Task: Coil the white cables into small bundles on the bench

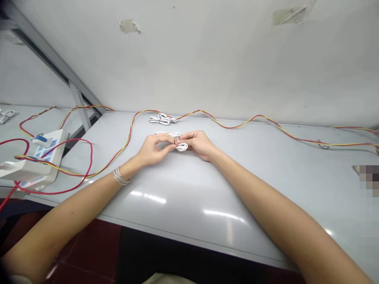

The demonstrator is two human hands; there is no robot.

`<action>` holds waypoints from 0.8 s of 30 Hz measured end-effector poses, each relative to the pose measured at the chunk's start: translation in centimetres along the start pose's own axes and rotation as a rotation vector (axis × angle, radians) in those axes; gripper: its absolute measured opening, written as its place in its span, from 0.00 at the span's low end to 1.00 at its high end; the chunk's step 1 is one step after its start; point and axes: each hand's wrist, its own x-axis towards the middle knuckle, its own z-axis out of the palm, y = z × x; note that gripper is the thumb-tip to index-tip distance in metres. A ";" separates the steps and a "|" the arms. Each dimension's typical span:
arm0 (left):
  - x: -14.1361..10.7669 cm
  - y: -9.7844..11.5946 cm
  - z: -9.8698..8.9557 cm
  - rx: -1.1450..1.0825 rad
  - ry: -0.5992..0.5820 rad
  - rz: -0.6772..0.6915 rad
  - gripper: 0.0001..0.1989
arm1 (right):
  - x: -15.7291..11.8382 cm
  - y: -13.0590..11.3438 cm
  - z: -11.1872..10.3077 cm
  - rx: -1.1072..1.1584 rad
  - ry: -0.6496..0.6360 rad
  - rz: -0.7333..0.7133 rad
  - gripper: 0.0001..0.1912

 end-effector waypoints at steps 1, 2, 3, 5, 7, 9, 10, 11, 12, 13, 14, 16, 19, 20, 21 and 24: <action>0.0 0.1 0.0 -0.013 -0.006 0.013 0.05 | 0.0 -0.1 -0.1 -0.011 -0.014 0.006 0.13; -0.1 0.1 -0.1 -0.018 -0.012 0.032 0.05 | 0.0 -0.1 -0.3 -0.018 -0.027 0.012 0.13; -0.1 0.1 -0.1 -0.013 -0.019 0.056 0.05 | 0.0 -0.2 -0.4 -0.021 -0.039 0.019 0.12; -0.1 0.0 -0.1 0.021 -0.028 0.103 0.06 | 0.0 -0.4 -0.5 -0.024 -0.061 0.041 0.12; -0.1 -0.1 0.0 0.051 -0.025 0.123 0.06 | 0.0 -0.5 -0.6 -0.026 -0.080 0.051 0.12; -0.1 -0.2 0.0 0.060 -0.002 0.104 0.06 | 0.0 -0.6 -0.5 -0.019 -0.099 0.037 0.14; -0.1 -0.3 0.1 0.058 0.018 0.080 0.06 | -0.1 -0.5 -0.5 -0.011 -0.110 0.026 0.15; -0.1 -0.3 0.1 0.052 0.042 0.051 0.06 | -0.1 -0.5 -0.4 -0.003 -0.123 0.013 0.16; -0.1 -0.3 0.2 0.043 0.071 0.022 0.05 | -0.1 -0.4 -0.4 0.000 -0.135 -0.002 0.17; -0.1 -0.3 0.3 0.036 0.099 -0.004 0.05 | -0.2 -0.3 -0.3 0.000 -0.144 -0.018 0.18; -0.1 -0.3 0.4 0.032 0.126 -0.024 0.05 | -0.2 -0.2 -0.2 -0.003 -0.147 -0.037 0.19; -0.1 -0.3 0.6 0.021 0.169 -0.047 0.04 | -0.2 0.1 -0.1 -0.011 -0.134 -0.079 0.19; -0.1 -0.6 1.0 -0.050 0.191 -0.097 0.04 | -0.2 0.6 0.0 -0.019 -0.107 -0.119 0.17; -0.1 -0.7 1.1 -0.081 0.194 -0.123 0.04 | -0.2 0.7 0.0 -0.028 -0.102 -0.130 0.16; -0.1 -0.9 1.2 -0.108 0.200 -0.152 0.04 | -0.2 0.8 0.1 -0.044 -0.097 -0.146 0.16; -0.1 -1.2 1.2 -0.141 0.222 -0.258 0.07 | -0.2 0.9 0.2 -0.124 -0.090 -0.209 0.14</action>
